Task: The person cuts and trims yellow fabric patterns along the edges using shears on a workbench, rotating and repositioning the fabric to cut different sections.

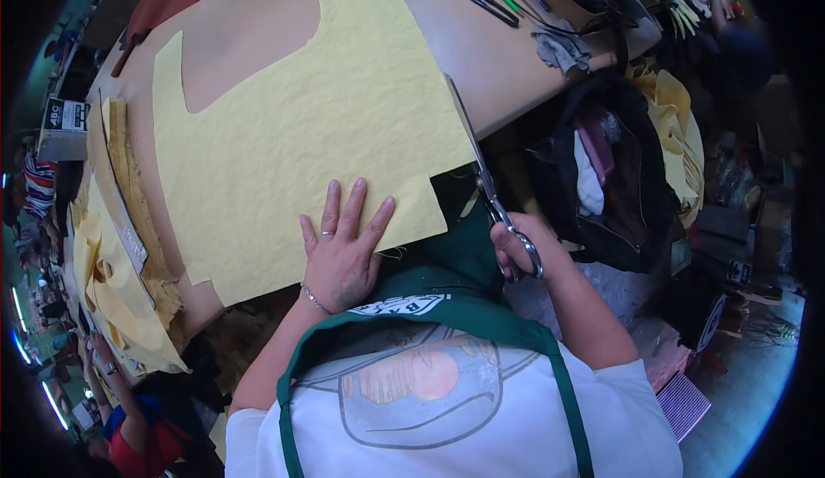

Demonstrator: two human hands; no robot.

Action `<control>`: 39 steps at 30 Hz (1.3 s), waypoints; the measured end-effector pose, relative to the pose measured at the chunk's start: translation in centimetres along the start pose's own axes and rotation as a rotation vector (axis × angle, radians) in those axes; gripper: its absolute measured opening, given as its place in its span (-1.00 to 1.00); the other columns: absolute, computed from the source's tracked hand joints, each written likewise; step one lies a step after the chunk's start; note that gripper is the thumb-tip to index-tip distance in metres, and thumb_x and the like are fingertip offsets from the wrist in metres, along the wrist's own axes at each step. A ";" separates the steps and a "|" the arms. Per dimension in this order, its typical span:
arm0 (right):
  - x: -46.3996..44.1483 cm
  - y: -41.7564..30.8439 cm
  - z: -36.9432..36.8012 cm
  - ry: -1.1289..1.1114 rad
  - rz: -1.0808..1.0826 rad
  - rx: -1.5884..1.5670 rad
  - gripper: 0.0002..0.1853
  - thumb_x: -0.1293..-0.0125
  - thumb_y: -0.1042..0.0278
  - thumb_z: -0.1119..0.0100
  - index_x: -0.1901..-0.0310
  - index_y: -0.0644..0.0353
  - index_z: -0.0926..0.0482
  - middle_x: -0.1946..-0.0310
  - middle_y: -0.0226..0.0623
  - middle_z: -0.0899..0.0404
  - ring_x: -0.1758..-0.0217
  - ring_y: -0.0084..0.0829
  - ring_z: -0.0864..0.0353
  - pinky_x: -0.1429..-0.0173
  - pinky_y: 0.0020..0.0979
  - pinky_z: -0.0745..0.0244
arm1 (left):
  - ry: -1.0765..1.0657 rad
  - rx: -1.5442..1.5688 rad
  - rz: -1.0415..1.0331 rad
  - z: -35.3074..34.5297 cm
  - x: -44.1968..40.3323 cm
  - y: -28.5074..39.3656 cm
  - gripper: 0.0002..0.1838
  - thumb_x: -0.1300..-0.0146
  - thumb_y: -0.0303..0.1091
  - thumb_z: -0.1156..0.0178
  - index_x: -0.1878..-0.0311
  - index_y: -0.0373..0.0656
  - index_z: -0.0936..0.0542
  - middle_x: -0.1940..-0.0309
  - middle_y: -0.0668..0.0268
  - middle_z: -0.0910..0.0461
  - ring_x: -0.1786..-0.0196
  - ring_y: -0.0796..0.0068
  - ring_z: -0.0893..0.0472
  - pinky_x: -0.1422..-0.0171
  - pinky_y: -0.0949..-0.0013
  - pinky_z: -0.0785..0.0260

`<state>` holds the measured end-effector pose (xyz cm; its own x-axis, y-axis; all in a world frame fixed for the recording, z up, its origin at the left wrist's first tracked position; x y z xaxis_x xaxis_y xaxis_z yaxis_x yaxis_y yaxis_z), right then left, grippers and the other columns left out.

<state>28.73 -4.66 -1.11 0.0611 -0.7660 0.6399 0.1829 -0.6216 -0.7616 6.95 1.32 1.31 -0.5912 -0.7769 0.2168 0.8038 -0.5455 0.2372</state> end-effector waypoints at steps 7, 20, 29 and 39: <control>-0.6 -0.1 0.2 0.005 0.001 -0.011 -0.26 0.16 -0.53 0.03 0.53 0.20 -0.38 0.74 -0.44 -0.33 0.69 -0.61 -0.41 0.57 -0.55 -0.36 | -0.019 -0.029 -0.030 -0.4 0.7 0.0 -0.27 0.03 -0.37 -0.10 -0.27 0.29 -0.15 -0.35 0.25 0.12 -0.39 0.06 0.22 -0.11 -0.42 0.16; 0.2 0.4 0.1 0.046 -0.006 0.028 -0.24 0.23 -0.55 0.01 0.56 0.19 -0.36 0.74 -0.45 -0.33 0.70 -0.63 -0.40 0.59 -0.57 -0.35 | -0.043 0.026 -0.040 -0.5 0.8 0.1 -0.23 0.12 -0.44 -0.07 -0.27 0.25 -0.16 -0.35 0.22 0.14 -0.39 0.01 0.22 -0.16 -0.41 0.25; 0.2 0.1 0.1 0.002 0.029 -0.013 -0.24 0.24 -0.56 0.01 0.57 0.18 -0.35 0.72 -0.45 -0.34 0.67 -0.62 -0.42 0.56 -0.57 -0.38 | -0.054 0.044 -0.041 -0.3 0.9 0.2 -0.22 0.12 -0.44 -0.07 -0.27 0.25 -0.15 -0.35 0.22 0.14 -0.39 0.01 0.23 -0.17 -0.40 0.26; 0.1 0.5 0.2 0.064 0.004 0.043 -0.23 0.22 -0.56 0.03 0.58 0.21 -0.36 0.77 -0.43 -0.34 0.72 -0.60 -0.42 0.61 -0.55 -0.36 | -0.072 0.031 -0.034 -0.3 1.0 0.3 -0.23 0.10 -0.43 -0.08 -0.27 0.27 -0.15 -0.35 0.24 0.14 -0.39 0.03 0.22 -0.15 -0.41 0.21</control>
Point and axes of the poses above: each hand's wrist, its own x-axis away from the middle knuckle, its own z-axis out of the back of the hand, y = z × x, the point moved 5 cm from there along -x, towards the middle knuckle
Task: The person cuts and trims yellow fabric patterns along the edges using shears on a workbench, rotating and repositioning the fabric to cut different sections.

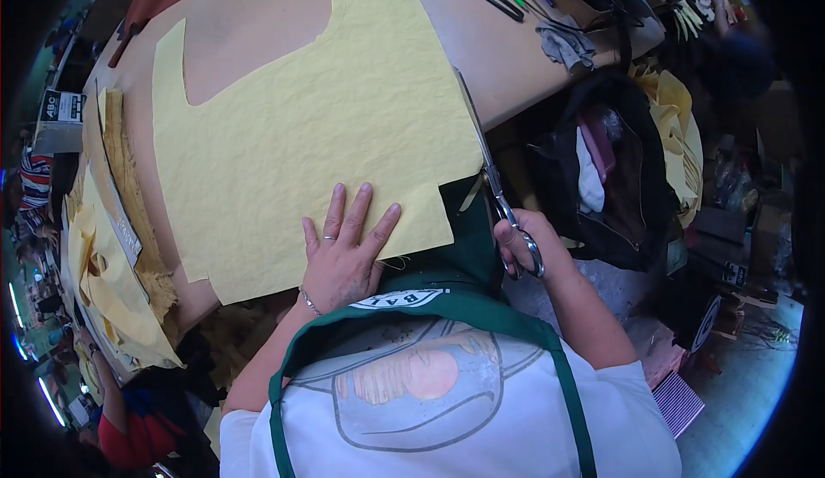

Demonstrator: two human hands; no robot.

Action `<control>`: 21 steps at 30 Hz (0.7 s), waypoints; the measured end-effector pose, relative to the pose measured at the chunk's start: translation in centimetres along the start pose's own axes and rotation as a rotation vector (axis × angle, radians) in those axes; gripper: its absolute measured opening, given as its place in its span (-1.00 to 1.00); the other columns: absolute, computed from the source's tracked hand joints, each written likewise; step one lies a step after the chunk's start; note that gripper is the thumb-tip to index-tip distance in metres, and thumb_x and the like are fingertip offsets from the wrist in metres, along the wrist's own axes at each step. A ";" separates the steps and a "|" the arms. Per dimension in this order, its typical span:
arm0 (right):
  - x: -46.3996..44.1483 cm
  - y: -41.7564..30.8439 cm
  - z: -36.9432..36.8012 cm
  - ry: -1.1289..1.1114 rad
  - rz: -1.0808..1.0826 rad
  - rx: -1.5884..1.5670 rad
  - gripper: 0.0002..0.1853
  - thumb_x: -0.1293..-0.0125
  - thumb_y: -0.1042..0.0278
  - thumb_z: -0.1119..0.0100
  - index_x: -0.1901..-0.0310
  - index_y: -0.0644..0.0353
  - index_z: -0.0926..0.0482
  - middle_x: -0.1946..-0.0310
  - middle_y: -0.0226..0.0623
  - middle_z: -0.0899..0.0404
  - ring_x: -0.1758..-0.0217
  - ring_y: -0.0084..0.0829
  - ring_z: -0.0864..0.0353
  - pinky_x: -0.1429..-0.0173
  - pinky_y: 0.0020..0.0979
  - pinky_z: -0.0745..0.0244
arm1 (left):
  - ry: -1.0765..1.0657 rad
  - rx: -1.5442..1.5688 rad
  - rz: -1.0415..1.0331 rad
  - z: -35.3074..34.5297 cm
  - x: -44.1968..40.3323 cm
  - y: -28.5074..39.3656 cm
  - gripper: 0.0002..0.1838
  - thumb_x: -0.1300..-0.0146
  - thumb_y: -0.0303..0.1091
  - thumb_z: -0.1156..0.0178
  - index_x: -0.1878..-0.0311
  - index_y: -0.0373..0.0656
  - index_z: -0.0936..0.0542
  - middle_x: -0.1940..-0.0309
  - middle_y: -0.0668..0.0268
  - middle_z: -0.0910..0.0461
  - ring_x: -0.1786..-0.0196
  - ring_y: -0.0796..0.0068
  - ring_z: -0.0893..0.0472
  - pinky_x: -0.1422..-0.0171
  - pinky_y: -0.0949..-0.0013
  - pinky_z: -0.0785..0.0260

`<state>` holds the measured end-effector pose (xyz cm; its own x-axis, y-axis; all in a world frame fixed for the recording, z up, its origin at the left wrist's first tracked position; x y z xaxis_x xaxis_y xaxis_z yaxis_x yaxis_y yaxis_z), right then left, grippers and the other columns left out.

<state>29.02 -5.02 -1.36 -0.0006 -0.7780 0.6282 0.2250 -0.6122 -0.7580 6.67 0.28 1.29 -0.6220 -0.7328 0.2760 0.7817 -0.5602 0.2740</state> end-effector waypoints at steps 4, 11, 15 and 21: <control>0.3 -0.4 -0.1 0.046 -0.007 0.043 -0.22 0.22 -0.56 0.04 0.59 0.24 -0.36 0.79 -0.43 -0.33 0.75 -0.60 -0.42 0.65 -0.55 -0.34 | 0.001 0.000 -0.006 -0.1 0.1 0.0 -0.23 0.10 -0.43 -0.09 -0.27 0.27 -0.15 -0.35 0.23 0.14 -0.39 0.02 0.22 -0.15 -0.41 0.21; 0.6 -0.2 -0.2 0.050 -0.072 0.043 -0.28 0.18 -0.48 -0.03 0.60 0.23 -0.36 0.79 -0.43 -0.32 0.77 -0.62 -0.38 0.68 -0.57 -0.32 | -0.006 0.012 -0.006 -0.1 0.1 0.1 -0.22 0.11 -0.46 -0.09 -0.27 0.24 -0.15 -0.35 0.21 0.15 -0.39 0.01 0.23 -0.17 -0.40 0.24; 0.7 -0.3 -0.1 0.030 -0.049 0.016 -0.29 0.17 -0.47 -0.04 0.60 0.21 -0.35 0.78 -0.43 -0.32 0.76 -0.63 -0.38 0.67 -0.56 -0.32 | 0.016 -0.025 -0.010 -0.2 0.2 0.0 -0.24 0.07 -0.36 -0.13 -0.27 0.32 -0.13 -0.35 0.27 0.15 -0.39 0.08 0.23 -0.11 -0.44 0.15; -0.6 -1.4 0.0 -0.050 0.009 -0.072 -0.26 0.14 -0.51 0.02 0.54 0.22 -0.38 0.74 -0.43 -0.33 0.70 -0.63 -0.39 0.60 -0.56 -0.33 | -0.011 -0.022 -0.003 -0.3 0.3 0.2 -0.22 0.08 -0.36 -0.14 -0.28 0.33 -0.12 -0.35 0.28 0.15 -0.40 0.08 0.23 -0.12 -0.44 0.16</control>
<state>28.70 -3.71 -0.64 0.0503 -0.7768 0.6277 0.1536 -0.6150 -0.7734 6.70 -0.18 1.16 -0.6251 -0.7264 0.2856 0.7803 -0.5713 0.2545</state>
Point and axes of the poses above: each hand's wrist, its own x-axis away from the middle knuckle, its own z-axis out of the back of the hand, y = z × x, the point moved 5 cm from there along -x, towards the middle knuckle
